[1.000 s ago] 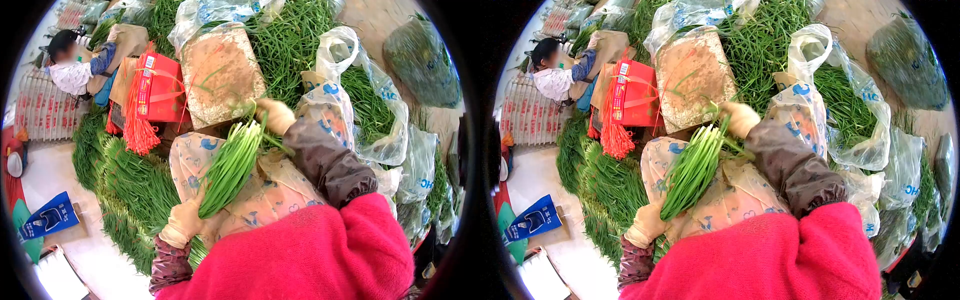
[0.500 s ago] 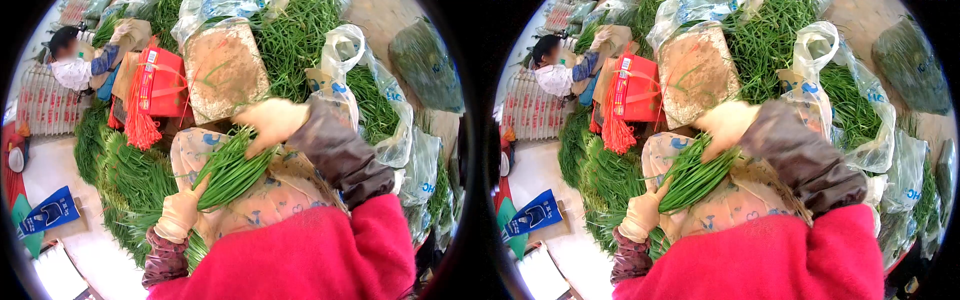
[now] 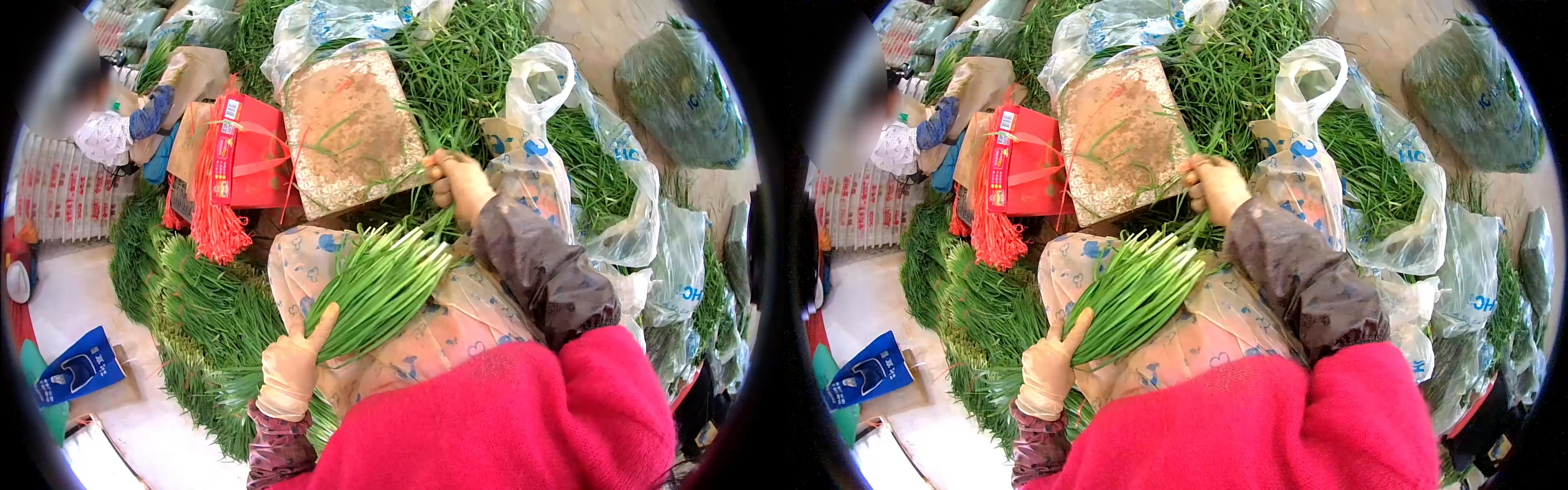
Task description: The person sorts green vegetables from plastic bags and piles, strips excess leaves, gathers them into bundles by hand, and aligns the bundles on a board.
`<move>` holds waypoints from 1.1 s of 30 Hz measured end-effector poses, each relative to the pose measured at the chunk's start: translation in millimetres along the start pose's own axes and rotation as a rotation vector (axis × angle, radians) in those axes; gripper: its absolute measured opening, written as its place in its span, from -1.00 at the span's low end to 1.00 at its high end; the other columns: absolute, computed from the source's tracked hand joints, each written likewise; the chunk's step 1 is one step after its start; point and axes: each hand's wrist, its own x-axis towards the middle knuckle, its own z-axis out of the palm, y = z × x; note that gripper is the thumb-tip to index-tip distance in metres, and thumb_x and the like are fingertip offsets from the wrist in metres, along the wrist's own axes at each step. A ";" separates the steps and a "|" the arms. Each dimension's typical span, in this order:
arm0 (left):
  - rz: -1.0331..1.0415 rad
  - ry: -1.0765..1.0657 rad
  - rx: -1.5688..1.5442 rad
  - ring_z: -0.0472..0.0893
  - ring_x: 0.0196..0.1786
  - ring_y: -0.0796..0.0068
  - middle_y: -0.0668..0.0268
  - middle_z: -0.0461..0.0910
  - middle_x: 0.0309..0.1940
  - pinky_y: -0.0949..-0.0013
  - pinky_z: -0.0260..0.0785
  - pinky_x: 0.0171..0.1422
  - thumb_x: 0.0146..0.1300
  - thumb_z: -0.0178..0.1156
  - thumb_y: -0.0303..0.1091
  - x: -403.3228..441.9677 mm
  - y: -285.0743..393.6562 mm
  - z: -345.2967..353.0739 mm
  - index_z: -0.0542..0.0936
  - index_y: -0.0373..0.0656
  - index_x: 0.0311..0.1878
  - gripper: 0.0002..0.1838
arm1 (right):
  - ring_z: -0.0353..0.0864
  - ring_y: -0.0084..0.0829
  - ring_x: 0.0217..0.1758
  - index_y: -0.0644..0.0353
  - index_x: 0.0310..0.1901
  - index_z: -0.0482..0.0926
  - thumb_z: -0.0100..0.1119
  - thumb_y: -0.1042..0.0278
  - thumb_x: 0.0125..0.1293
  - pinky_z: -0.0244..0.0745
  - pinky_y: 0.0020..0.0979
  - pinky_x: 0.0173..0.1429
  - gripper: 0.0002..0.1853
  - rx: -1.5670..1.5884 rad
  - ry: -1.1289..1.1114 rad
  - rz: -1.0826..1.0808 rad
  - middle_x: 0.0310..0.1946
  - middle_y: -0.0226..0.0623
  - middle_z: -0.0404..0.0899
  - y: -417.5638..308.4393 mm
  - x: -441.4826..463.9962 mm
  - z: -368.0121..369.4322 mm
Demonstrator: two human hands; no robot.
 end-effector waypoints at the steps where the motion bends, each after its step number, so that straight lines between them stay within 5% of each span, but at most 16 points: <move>1: 0.005 0.007 0.007 0.65 -0.32 0.07 0.00 0.50 0.10 0.17 0.51 -0.28 -0.09 0.24 -0.58 -2.6 -0.9 -0.1 0.22 0.44 0.44 -0.02 | 0.16 -0.67 -0.72 0.16 -0.23 0.51 -0.02 0.21 0.47 0.02 -0.53 -0.69 -0.78 -0.094 0.081 -0.099 -0.57 -0.53 0.37 -6.9 6.6 -8.5; 3: 0.010 0.038 0.027 0.64 -0.34 0.08 0.01 0.50 0.10 0.17 0.51 -0.29 -0.10 0.24 -0.58 -8.4 -4.5 -2.8 0.25 0.44 0.43 -0.03 | 0.27 -0.65 -0.67 0.20 -0.18 0.54 0.05 0.24 0.41 0.19 -0.51 -0.63 -0.80 -0.153 0.166 -0.205 -0.53 -0.50 0.46 -33.5 15.9 -29.3; 5: 0.018 0.059 0.049 0.63 -0.36 0.10 0.02 0.50 0.10 0.18 0.50 -0.30 -0.11 0.23 -0.59 -13.8 -7.5 -4.9 0.28 0.45 0.41 -0.04 | 0.45 -0.56 -0.56 0.23 -0.13 0.55 0.10 0.19 0.36 0.37 -0.49 -0.48 -0.74 -0.756 0.197 -0.337 -0.53 -0.46 0.50 -57.1 18.6 -31.2; 7: 0.052 0.100 0.118 0.61 -0.36 0.13 0.02 0.49 0.10 0.19 0.50 -0.31 -0.11 0.20 -0.61 -15.1 -9.5 -7.4 0.32 0.44 0.38 -0.07 | 0.61 -0.31 -0.26 0.24 0.03 0.50 0.18 0.09 0.30 0.55 -0.32 -0.22 -0.58 -1.993 0.442 -0.678 -0.13 -0.19 0.55 -54.6 0.2 -6.3; 8: 0.058 0.097 0.117 0.61 -0.36 0.14 0.02 0.50 0.09 0.19 0.50 -0.30 -0.10 0.18 -0.61 -13.4 -9.1 -9.6 0.32 0.44 0.38 -0.08 | 0.59 -0.12 0.00 0.27 0.08 0.49 0.24 0.04 0.21 0.55 -0.16 0.05 -0.47 -2.100 0.286 -0.746 0.09 0.00 0.45 -58.4 -14.3 14.3; 9: 0.070 0.100 0.122 0.61 -0.36 0.14 0.02 0.50 0.09 0.19 0.50 -0.30 -0.10 0.18 -0.61 -9.4 -8.7 -12.1 0.32 0.44 0.38 -0.08 | 0.59 -0.13 0.01 0.23 0.11 0.50 0.22 -0.01 0.22 0.53 -0.20 0.09 -0.45 -2.198 0.067 -0.664 0.05 -0.01 0.50 -58.1 -18.6 42.3; 11: 0.113 0.140 0.165 0.59 -0.39 0.14 0.03 0.52 0.07 0.19 0.49 -0.31 -0.08 0.18 -0.60 -2.4 -5.7 -17.5 0.34 0.46 0.37 -0.10 | 0.59 -0.15 0.05 0.08 0.10 0.56 0.10 0.00 0.31 0.50 -0.24 0.14 -0.56 -1.740 -0.460 -0.905 -0.07 -0.11 0.61 -32.6 -36.6 83.2; 12: 0.126 0.143 0.173 0.59 -0.39 0.14 0.03 0.52 0.07 0.19 0.49 -0.31 -0.08 0.18 -0.60 -0.2 -5.3 -22.8 0.34 0.46 0.37 -0.10 | 0.57 -0.13 0.08 0.08 0.08 0.58 0.05 0.00 0.34 0.49 -0.23 0.15 -0.58 -1.487 -0.890 -0.754 -0.04 -0.13 0.62 -23.5 -43.3 104.5; 15: 0.176 0.158 0.201 0.63 -0.32 0.11 0.02 0.54 0.06 0.20 0.52 -0.25 -0.11 0.21 -0.60 4.4 -10.4 -36.7 0.42 0.36 0.32 -0.15 | 0.57 -0.14 0.10 0.11 0.07 0.58 0.00 -0.07 0.37 0.44 -0.25 0.19 -0.53 -1.268 -1.352 -0.569 -0.03 -0.09 0.61 9.5 -52.2 138.8; 19: 0.152 0.280 -0.161 0.67 -0.07 0.07 -0.03 0.57 0.03 0.23 0.54 -0.07 -0.13 0.29 -0.59 -4.9 -41.0 -22.1 0.51 0.03 0.25 -0.27 | 0.53 -0.34 0.16 0.02 0.22 0.52 -0.30 -0.30 0.42 0.29 -0.30 0.34 -0.34 -1.633 -1.030 0.094 0.14 -0.18 0.56 -6.7 -36.8 114.3; 21: 0.049 0.232 -0.796 0.69 -0.09 0.20 0.05 0.65 -0.10 0.31 0.53 -0.08 -0.04 0.25 -0.60 -7.0 -58.1 17.4 0.46 -0.18 0.28 -0.32 | 0.36 -0.33 0.34 -0.09 0.28 0.48 -0.41 -0.57 0.30 0.09 -0.25 0.46 -0.16 -1.400 -1.032 0.071 0.26 -0.21 0.46 -25.8 -35.6 83.0; 23: 0.149 0.322 -0.634 0.69 -0.22 0.37 0.19 0.68 -0.26 0.36 0.50 -0.17 0.00 0.24 -0.61 -8.7 -62.0 26.2 0.49 -0.35 0.16 -0.46 | 0.38 -0.29 0.32 -0.02 0.40 0.30 -0.41 -0.63 0.25 0.28 -0.22 0.35 -0.06 -1.465 -0.658 0.334 0.29 -0.14 0.41 -50.5 -62.7 65.6; 26: -0.307 -0.092 -1.530 0.59 -0.43 0.44 0.25 0.62 -0.38 0.38 0.44 -0.36 -0.04 0.28 -0.66 -8.3 -59.1 43.8 0.52 -0.32 -0.09 -0.63 | 0.45 -0.37 0.24 0.04 0.48 0.08 0.05 -0.34 0.27 0.49 -0.37 -0.01 -0.10 -0.758 -0.967 0.366 0.24 -0.16 0.43 -24.8 -39.3 15.9; 28: -0.333 -0.072 -1.638 0.58 -0.47 0.41 0.22 0.61 -0.40 0.35 0.43 -0.40 -0.06 0.32 -0.67 -3.7 -60.6 56.0 0.48 -0.33 -0.02 -0.54 | 0.53 -0.49 -0.12 0.01 0.51 -0.01 0.33 0.13 0.19 0.46 -0.49 -0.24 -0.07 -0.937 -0.973 0.295 0.00 -0.34 0.53 -11.2 -23.1 10.3; 31: -0.239 -0.201 -1.691 0.57 -0.50 0.36 0.16 0.60 -0.40 0.34 0.40 -0.44 -0.04 0.29 -0.74 4.3 -73.6 75.9 0.45 -0.31 0.07 -0.48 | 0.36 -0.62 -0.52 0.19 0.38 0.26 0.23 0.25 0.23 0.25 -0.57 -0.47 -0.31 -1.560 -0.699 0.205 -0.44 -0.45 0.51 -35.7 -51.0 43.5; 33: -0.205 -0.343 -1.753 0.53 -0.53 0.38 0.10 0.63 -0.35 0.37 0.36 -0.47 -0.04 0.27 -0.74 9.0 -71.6 71.9 0.46 -0.30 0.08 -0.47 | 0.24 -0.70 -0.61 0.23 0.19 0.49 0.14 0.29 0.30 0.11 -0.56 -0.55 -0.56 -1.340 -0.723 0.259 -0.61 -0.55 0.42 -55.6 -54.7 40.0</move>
